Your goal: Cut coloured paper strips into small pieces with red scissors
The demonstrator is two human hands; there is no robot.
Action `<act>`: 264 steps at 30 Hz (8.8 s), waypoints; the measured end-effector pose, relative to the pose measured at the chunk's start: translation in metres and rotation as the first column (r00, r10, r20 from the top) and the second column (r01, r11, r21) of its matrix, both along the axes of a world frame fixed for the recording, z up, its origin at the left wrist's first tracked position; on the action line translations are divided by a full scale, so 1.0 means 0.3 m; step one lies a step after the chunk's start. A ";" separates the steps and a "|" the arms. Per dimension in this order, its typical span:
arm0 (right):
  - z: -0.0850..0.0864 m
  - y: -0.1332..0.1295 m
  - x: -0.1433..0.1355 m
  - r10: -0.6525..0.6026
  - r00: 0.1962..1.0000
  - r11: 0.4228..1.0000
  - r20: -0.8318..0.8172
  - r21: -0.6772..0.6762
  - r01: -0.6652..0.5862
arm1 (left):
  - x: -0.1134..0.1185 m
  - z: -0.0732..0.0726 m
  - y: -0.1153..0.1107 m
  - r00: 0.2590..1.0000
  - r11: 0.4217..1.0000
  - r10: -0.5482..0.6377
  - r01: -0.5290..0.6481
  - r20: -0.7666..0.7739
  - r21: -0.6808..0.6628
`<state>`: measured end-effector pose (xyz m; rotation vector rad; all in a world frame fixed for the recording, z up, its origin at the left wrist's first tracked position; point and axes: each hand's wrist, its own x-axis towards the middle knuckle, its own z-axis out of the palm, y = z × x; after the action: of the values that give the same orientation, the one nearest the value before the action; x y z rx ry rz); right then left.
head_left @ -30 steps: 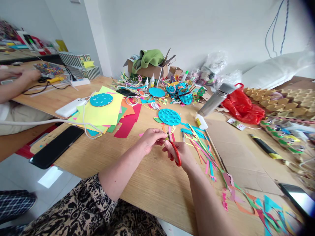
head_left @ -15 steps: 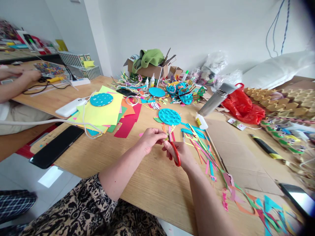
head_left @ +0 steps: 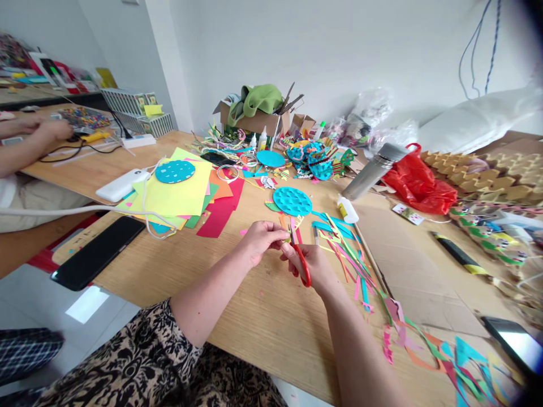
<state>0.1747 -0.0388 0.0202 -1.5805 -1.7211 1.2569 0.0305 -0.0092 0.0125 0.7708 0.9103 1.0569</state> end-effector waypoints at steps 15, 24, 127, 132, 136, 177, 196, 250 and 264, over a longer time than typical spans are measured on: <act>0.015 -0.001 -0.005 -0.002 1.000 1.000 -0.006 -0.021 0.002 | -0.003 -0.004 -0.001 1.000 1.000 -0.022 0.022 0.016 0.013; 0.015 -0.007 -0.009 -0.017 1.000 0.999 -0.016 -0.033 0.016 | -0.003 0.003 -0.004 0.999 0.999 -0.031 0.030 0.029 0.019; 0.007 0.004 -0.001 -0.016 1.000 0.999 0.007 -0.032 0.016 | -0.226 -0.008 0.091 0.253 0.978 0.020 0.194 -0.967 0.071; 0.016 0.001 0.001 -0.028 1.000 1.000 -0.014 -0.012 0.028 | -0.225 -0.011 0.088 0.207 0.978 0.011 0.200 -0.978 0.053; 0.011 0.001 0.002 -0.035 0.999 0.999 -0.026 -0.006 0.035 | -0.227 -0.009 0.091 0.190 0.978 0.023 0.199 -0.981 0.061; 0.034 0.001 -0.007 -0.325 0.925 0.920 -0.199 0.159 0.358 | -0.132 0.030 0.047 0.934 0.981 0.005 0.064 -0.358 0.180; 0.015 0.004 -0.036 -0.176 0.939 0.969 -0.294 0.119 0.218 | -0.034 -0.001 0.006 0.988 0.989 -0.147 0.146 -0.052 -0.006; -0.026 0.003 -0.034 -0.039 0.993 0.999 -0.108 0.003 0.040 | 0.001 -0.002 -0.008 0.983 0.983 0.178 -0.179 0.032 0.039; -0.026 0.002 -0.035 -0.052 0.991 0.999 -0.126 -0.013 0.050 | -0.001 0.002 -0.014 1.000 0.999 0.005 -0.005 0.006 0.041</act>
<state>0.1642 -0.0383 0.0125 -1.5071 -1.5890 1.3130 0.0300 -0.0135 0.0131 0.7994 0.8883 1.0841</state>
